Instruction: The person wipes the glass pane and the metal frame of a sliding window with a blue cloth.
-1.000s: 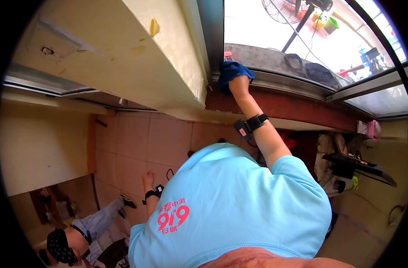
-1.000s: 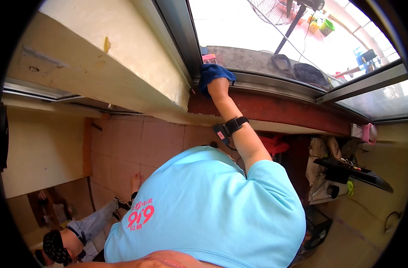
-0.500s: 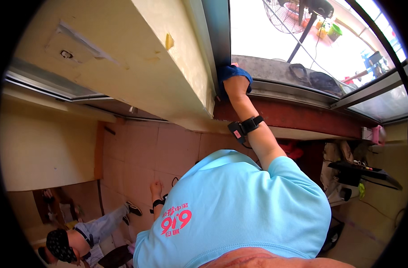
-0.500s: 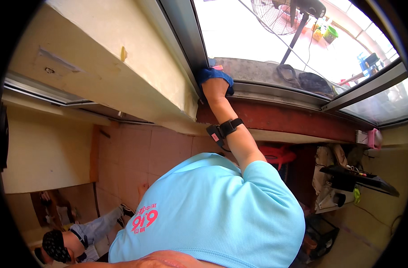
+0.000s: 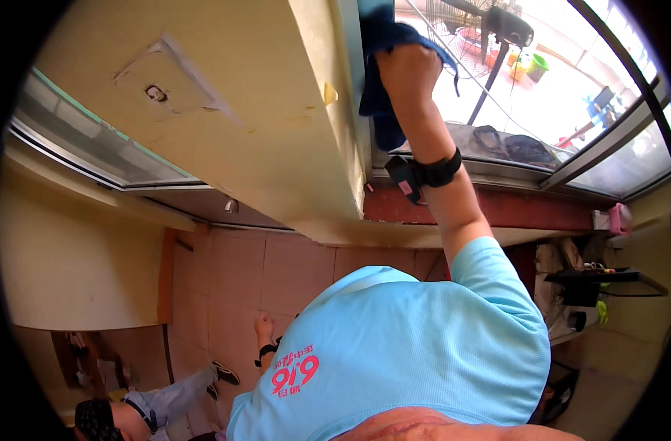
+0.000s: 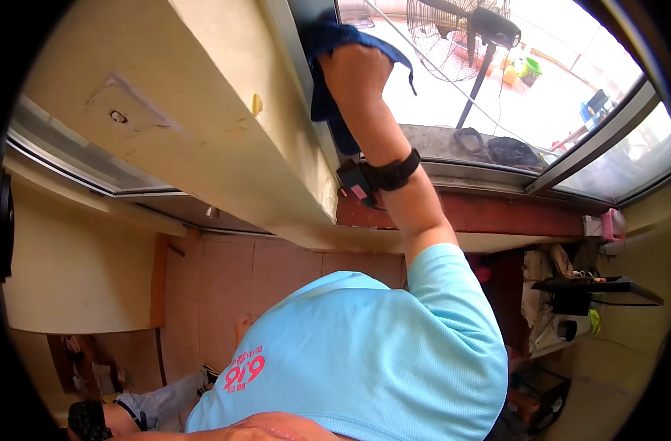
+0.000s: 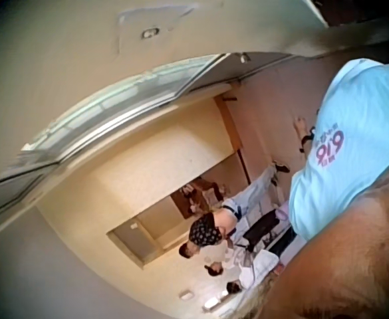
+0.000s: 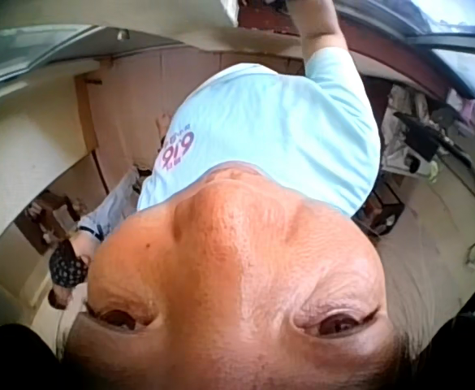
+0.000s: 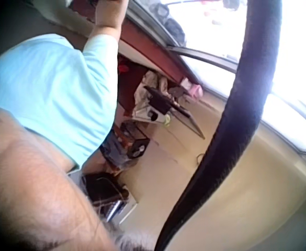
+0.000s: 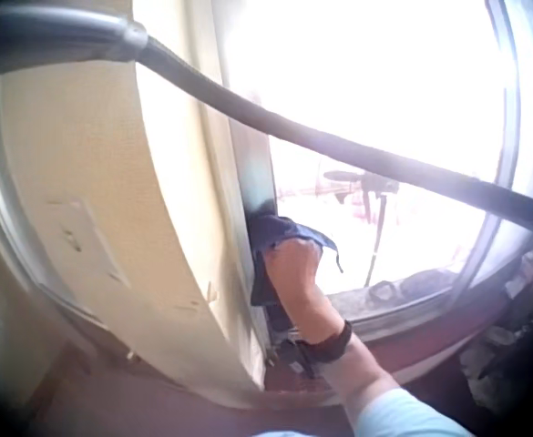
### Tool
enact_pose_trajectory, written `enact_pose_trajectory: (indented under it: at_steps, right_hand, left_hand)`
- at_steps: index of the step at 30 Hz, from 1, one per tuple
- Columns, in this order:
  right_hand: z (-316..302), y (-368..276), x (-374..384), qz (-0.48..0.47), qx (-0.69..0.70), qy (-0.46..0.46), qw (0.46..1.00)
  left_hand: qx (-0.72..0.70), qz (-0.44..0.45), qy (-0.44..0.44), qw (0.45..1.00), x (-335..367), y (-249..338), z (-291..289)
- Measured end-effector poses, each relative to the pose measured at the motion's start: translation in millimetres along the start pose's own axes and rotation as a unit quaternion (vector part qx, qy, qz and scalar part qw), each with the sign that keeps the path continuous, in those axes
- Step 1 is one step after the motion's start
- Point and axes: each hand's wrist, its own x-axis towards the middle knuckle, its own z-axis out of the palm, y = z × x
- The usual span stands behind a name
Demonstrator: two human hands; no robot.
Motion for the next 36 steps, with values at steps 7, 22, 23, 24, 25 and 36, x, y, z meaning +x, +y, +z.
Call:
enact_pose_trajectory:
  at_steps: [7,22,23,24,25,36]
  right_hand:
    - [1,-2,-39,0.07,0.032,-0.032,0.997]
    - [48,51,-193,0.101,-0.152,-0.276,0.943]
    - [45,45,-177,0.092,-0.137,-0.254,0.953]
    - [38,43,-163,0.104,-0.131,-0.242,0.956]
    - [31,39,-146,0.112,-0.132,-0.231,0.957]
    - [8,1,-19,0.057,-0.015,-0.013,0.998]
  left_hand:
    - [-0.074,-0.057,-0.037,0.995,39,-81,5]
    - [0.022,-0.004,-0.048,0.999,36,-32,-34]
    - [0.012,-0.007,-0.046,0.999,44,-63,-33]
    - [0.0,-0.008,-0.056,0.998,51,-77,-28]
    - [0.001,-0.004,-0.06,0.998,53,-77,-21]
    - [-0.006,-0.054,-0.07,0.996,45,-103,-10]
